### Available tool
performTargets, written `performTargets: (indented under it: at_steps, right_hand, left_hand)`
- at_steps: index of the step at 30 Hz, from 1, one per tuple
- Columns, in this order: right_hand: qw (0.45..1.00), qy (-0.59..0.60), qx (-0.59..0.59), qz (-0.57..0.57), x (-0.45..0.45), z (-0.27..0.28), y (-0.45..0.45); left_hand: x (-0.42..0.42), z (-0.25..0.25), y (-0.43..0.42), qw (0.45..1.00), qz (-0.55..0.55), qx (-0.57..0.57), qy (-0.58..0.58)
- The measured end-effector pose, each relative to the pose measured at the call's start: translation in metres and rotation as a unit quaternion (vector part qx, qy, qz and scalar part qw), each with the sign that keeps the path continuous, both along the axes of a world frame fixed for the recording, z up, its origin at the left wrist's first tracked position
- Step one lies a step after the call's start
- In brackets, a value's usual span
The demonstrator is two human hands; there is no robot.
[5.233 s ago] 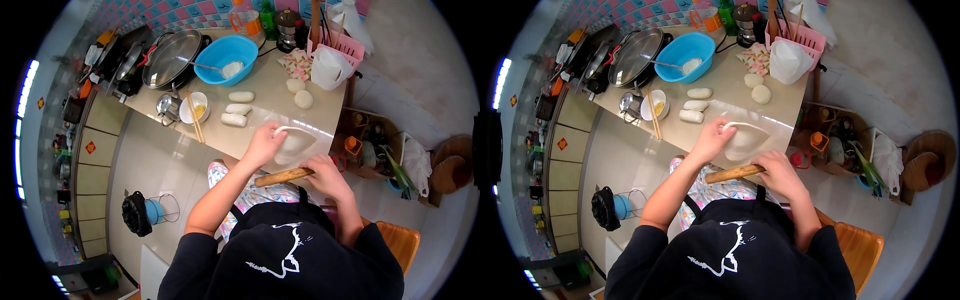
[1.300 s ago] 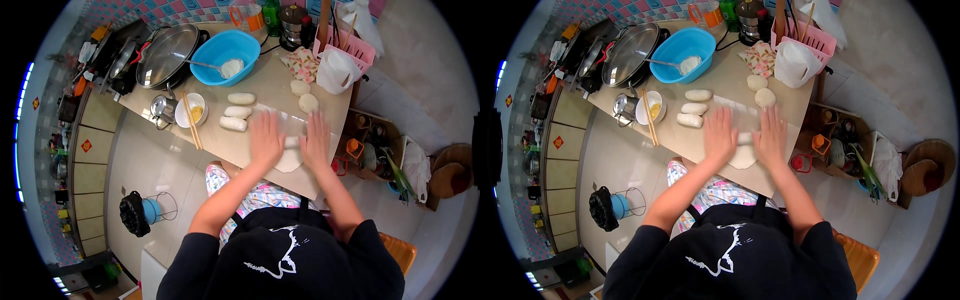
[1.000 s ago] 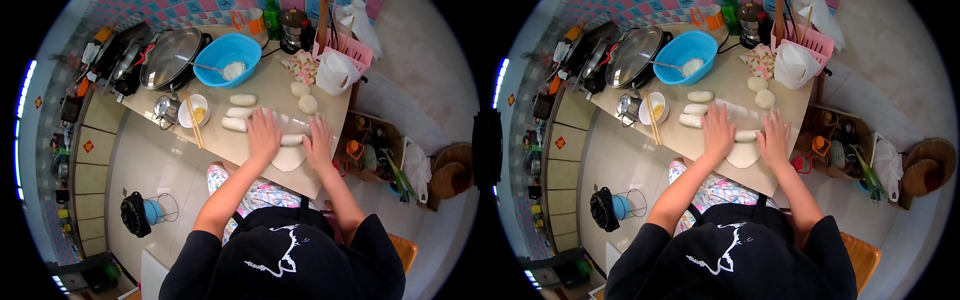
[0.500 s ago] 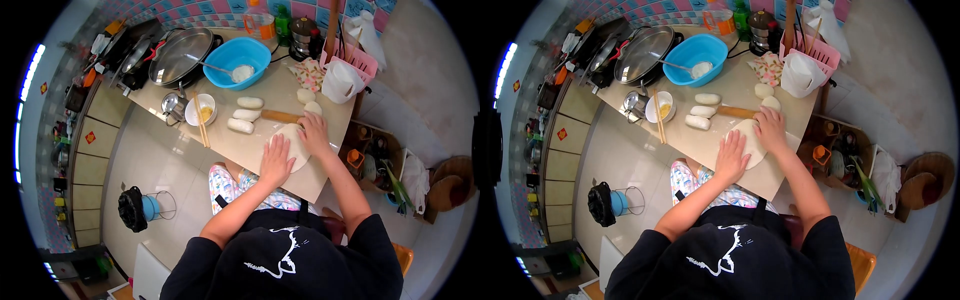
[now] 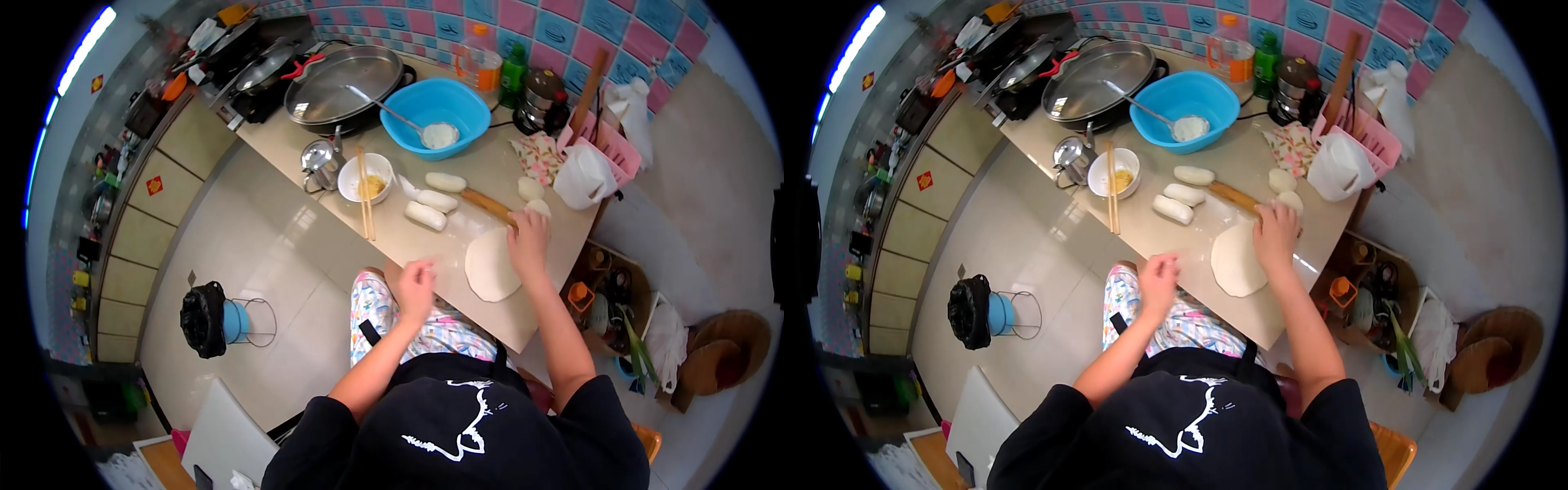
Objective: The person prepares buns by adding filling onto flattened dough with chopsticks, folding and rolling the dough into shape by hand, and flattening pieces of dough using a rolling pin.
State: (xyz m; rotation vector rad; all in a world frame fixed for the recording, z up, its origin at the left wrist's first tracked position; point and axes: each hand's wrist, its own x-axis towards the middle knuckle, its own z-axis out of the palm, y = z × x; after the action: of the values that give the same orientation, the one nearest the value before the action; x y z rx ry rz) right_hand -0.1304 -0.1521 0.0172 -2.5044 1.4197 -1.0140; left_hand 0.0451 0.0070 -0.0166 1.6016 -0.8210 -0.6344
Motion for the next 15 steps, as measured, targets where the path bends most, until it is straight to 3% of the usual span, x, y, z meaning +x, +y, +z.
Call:
performTargets:
  at_steps: [1, 4, 5, 7, 10, 12, 15]
  right_hand:
    - [1.0, 0.0, -0.003, 0.009, 0.009, 0.002, 0.004]
    - [0.98, -0.074, -0.022, 0.182, 0.057, 0.005, 0.019]
    - [0.969, -0.084, -0.029, 0.23, 0.079, 0.005, 0.024]
    - [0.96, -0.075, -0.055, 0.262, 0.129, 0.016, 0.035]
    - [0.945, -0.055, -0.129, 0.295, 0.191, 0.024, 0.032]
    - [0.932, -0.035, -0.092, 0.348, 0.217, 0.016, 0.025]
    - [0.917, -0.075, -0.009, 0.392, 0.229, 0.004, 0.015]
  left_hand:
    - [0.018, 0.002, 0.007, 0.988, 0.047, 0.044, 0.141]
    - [0.082, -0.01, 0.013, 0.98, 0.117, -0.007, 0.159]
    - [0.102, -0.01, 0.01, 0.966, 0.137, -0.026, 0.217]
    - [0.129, -0.002, -0.004, 0.947, 0.162, -0.049, 0.274]
    - [0.163, 0.007, -0.03, 0.921, 0.137, -0.089, 0.353]
    - [0.184, 0.004, -0.045, 0.886, 0.039, -0.095, 0.453]
    - [0.194, 0.005, -0.069, 0.885, 0.04, -0.036, 0.462]
